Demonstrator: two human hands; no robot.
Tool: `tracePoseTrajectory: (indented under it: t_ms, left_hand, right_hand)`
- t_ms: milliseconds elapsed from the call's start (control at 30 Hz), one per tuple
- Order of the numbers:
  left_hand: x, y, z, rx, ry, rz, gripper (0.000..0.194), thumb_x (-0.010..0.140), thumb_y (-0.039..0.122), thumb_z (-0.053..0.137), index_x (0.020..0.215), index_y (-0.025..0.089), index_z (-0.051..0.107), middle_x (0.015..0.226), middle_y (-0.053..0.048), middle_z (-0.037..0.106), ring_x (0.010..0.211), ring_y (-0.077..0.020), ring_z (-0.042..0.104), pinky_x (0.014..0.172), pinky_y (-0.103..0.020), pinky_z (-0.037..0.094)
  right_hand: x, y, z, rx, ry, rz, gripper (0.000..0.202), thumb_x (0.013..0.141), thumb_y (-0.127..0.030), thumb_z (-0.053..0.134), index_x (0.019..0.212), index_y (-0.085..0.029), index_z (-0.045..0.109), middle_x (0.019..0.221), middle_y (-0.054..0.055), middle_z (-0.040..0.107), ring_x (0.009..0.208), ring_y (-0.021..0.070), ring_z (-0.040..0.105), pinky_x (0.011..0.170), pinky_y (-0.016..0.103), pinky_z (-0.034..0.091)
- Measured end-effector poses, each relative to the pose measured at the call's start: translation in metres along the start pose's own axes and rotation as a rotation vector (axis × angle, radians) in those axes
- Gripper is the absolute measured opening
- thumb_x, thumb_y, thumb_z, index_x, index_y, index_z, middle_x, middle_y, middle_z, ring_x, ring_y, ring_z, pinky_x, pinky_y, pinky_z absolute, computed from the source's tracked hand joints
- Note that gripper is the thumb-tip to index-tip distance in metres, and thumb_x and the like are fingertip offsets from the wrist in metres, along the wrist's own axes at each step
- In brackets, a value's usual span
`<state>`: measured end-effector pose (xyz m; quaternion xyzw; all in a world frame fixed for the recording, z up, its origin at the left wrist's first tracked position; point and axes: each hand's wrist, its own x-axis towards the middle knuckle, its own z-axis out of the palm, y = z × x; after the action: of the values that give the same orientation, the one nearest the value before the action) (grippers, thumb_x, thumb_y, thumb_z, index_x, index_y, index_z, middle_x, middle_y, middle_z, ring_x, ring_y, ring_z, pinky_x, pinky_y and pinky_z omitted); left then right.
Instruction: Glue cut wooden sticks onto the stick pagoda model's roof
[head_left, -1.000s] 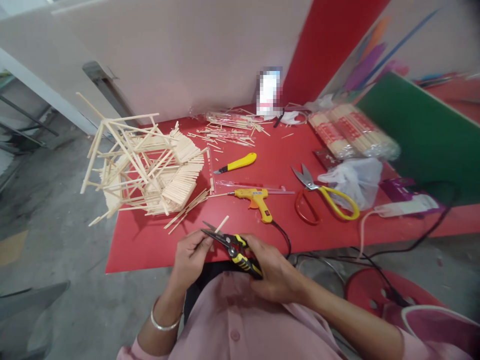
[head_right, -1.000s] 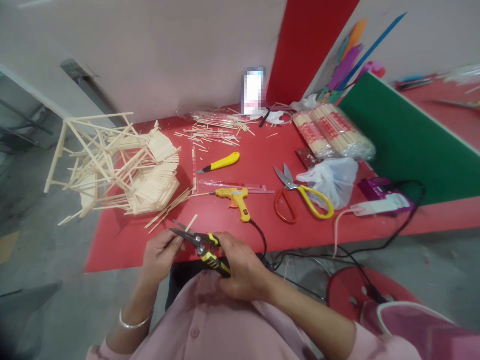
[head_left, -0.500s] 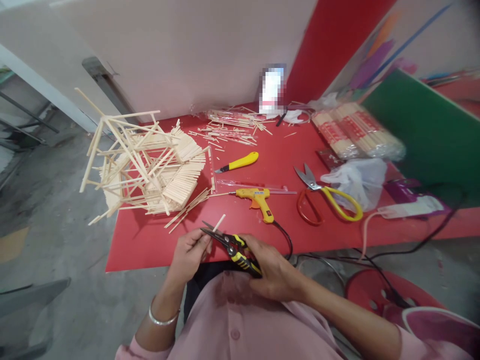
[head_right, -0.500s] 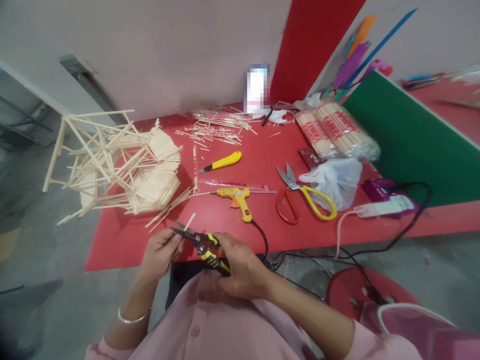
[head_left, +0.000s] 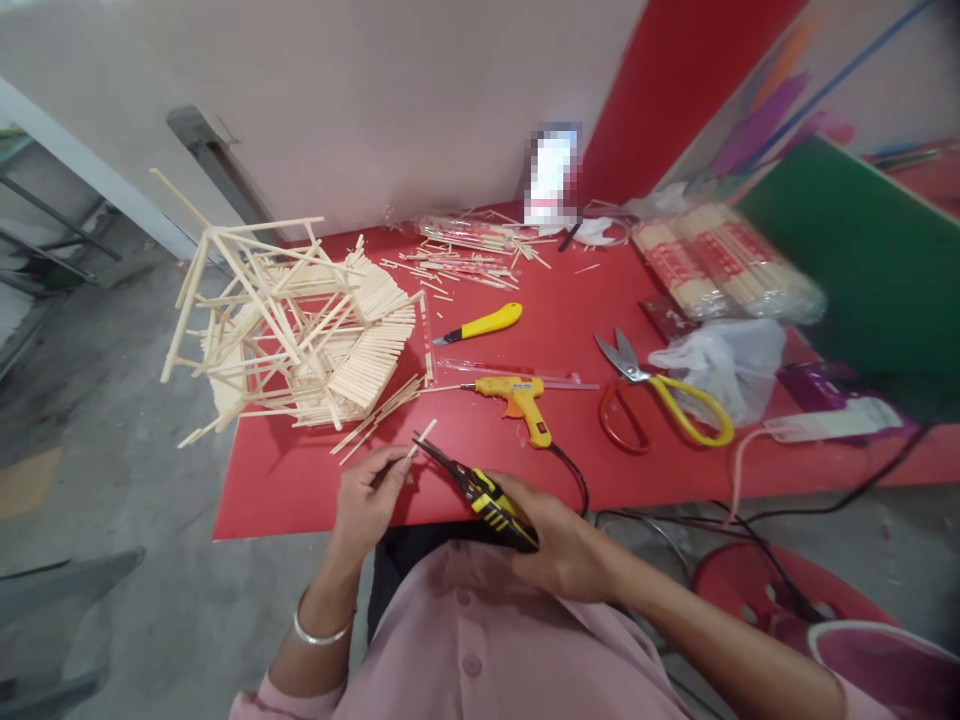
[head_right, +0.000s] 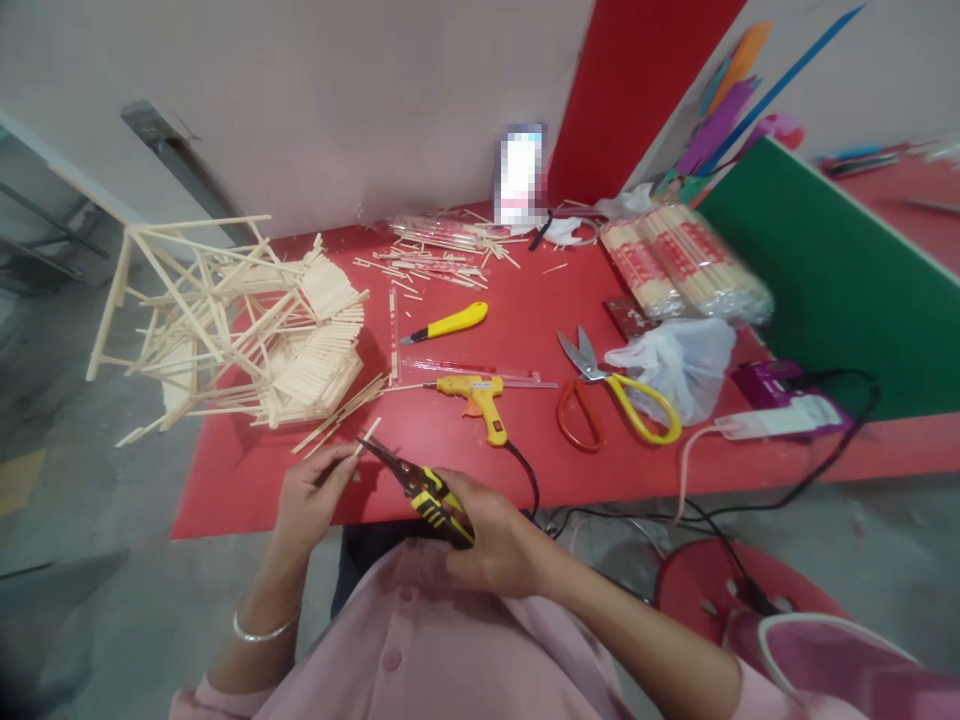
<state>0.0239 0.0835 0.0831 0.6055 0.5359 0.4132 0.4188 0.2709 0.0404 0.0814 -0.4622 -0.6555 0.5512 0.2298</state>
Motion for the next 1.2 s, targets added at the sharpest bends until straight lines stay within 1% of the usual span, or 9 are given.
tracePoseTrajectory:
  t_ms: [300,467,533,667,800,933,1033,1133,1200]
  left_hand:
    - [0.003,-0.026,0.015,-0.223,0.056,-0.087,0.023,0.088,0.037,0.065,0.088,0.017,0.073,0.063,0.000,0.066,0.046,-0.0083,0.051,0.048,-0.021,0.045]
    - [0.023,-0.040,0.022,0.160,0.297,0.053,0.018,0.079,0.032,0.072,0.092,0.020,0.076,0.096,-0.010,0.076,0.090,-0.0232,0.070,0.086,-0.039,0.056]
    - [0.027,-0.038,0.023,0.197,0.323,0.095,0.034,0.076,0.030,0.075,0.109,0.021,0.073,0.115,-0.013,0.073,0.104,-0.0263,0.068,0.094,-0.043,0.053]
    - [0.025,-0.028,0.026,-0.154,0.091,0.086,0.066,0.080,0.033,0.073,0.142,0.025,0.050,0.124,-0.014,0.070,0.092,-0.0217,0.072,0.075,-0.033,0.059]
    - [0.020,-0.025,0.027,-0.334,0.034,-0.020,0.054,0.076,0.034,0.076,0.126,0.018,0.063,0.084,-0.007,0.077,0.074,-0.0188,0.072,0.063,-0.026,0.057]
    - [0.018,-0.027,0.020,-0.274,0.304,-0.172,0.037,0.069,0.030,0.081,0.103,0.017,0.073,0.075,-0.002,0.073,0.069,-0.0151,0.070,0.065,-0.025,0.057]
    - [0.013,-0.023,0.014,-0.272,0.392,-0.219,0.029,0.068,0.035,0.082,0.090,0.016,0.075,0.080,-0.004,0.075,0.069,-0.0155,0.070,0.064,-0.026,0.058]
    - [0.003,-0.017,0.016,-0.292,0.256,-0.249,0.031,0.073,0.043,0.078,0.086,0.016,0.074,0.073,-0.005,0.074,0.063,-0.0158,0.069,0.058,-0.026,0.058]
    - [-0.002,-0.017,0.022,-0.312,0.051,-0.312,0.034,0.076,0.048,0.076,0.083,0.015,0.073,0.069,-0.006,0.072,0.064,-0.0168,0.069,0.057,-0.026,0.058]
  right_hand:
    - [0.003,0.003,-0.005,0.757,-0.310,0.353,0.050,0.050,-0.023,0.065,0.100,-0.016,0.062,0.079,-0.002,0.056,0.064,0.0107,0.049,0.052,0.021,0.038]
    - [0.006,0.019,-0.006,0.876,-0.312,0.360,0.054,0.049,-0.023,0.068,0.102,-0.015,0.064,0.077,0.000,0.059,0.062,0.0115,0.052,0.054,0.023,0.043]
    - [0.005,0.019,-0.007,0.949,-0.342,0.361,0.058,0.050,-0.021,0.068,0.107,-0.014,0.063,0.078,0.000,0.060,0.062,0.0108,0.052,0.054,0.023,0.045]
    - [0.003,0.016,-0.005,1.118,-0.488,0.333,0.055,0.052,-0.019,0.064,0.107,-0.013,0.063,0.079,0.002,0.058,0.061,0.0094,0.052,0.055,0.023,0.044]
    - [-0.002,0.017,-0.007,1.157,-0.559,0.285,0.056,0.053,-0.023,0.065,0.108,-0.013,0.062,0.082,0.003,0.059,0.062,0.0107,0.053,0.057,0.025,0.044]
    - [-0.009,0.014,-0.018,0.824,-0.475,0.280,0.056,0.056,-0.033,0.070,0.109,-0.015,0.062,0.097,0.006,0.062,0.080,0.0171,0.059,0.071,0.030,0.047]
    - [-0.011,0.010,-0.014,0.154,-0.074,0.227,0.056,0.069,-0.037,0.065,0.121,-0.016,0.059,0.112,0.011,0.063,0.098,0.0244,0.060,0.084,0.036,0.049]
    - [-0.005,0.009,0.004,-0.548,0.401,0.177,0.064,0.074,-0.033,0.061,0.134,-0.013,0.052,0.127,0.018,0.059,0.111,0.0324,0.057,0.092,0.044,0.047]
    - [0.003,0.010,0.018,-0.836,0.512,0.186,0.061,0.076,-0.031,0.060,0.133,-0.010,0.053,0.123,0.021,0.061,0.108,0.0338,0.059,0.086,0.043,0.048]
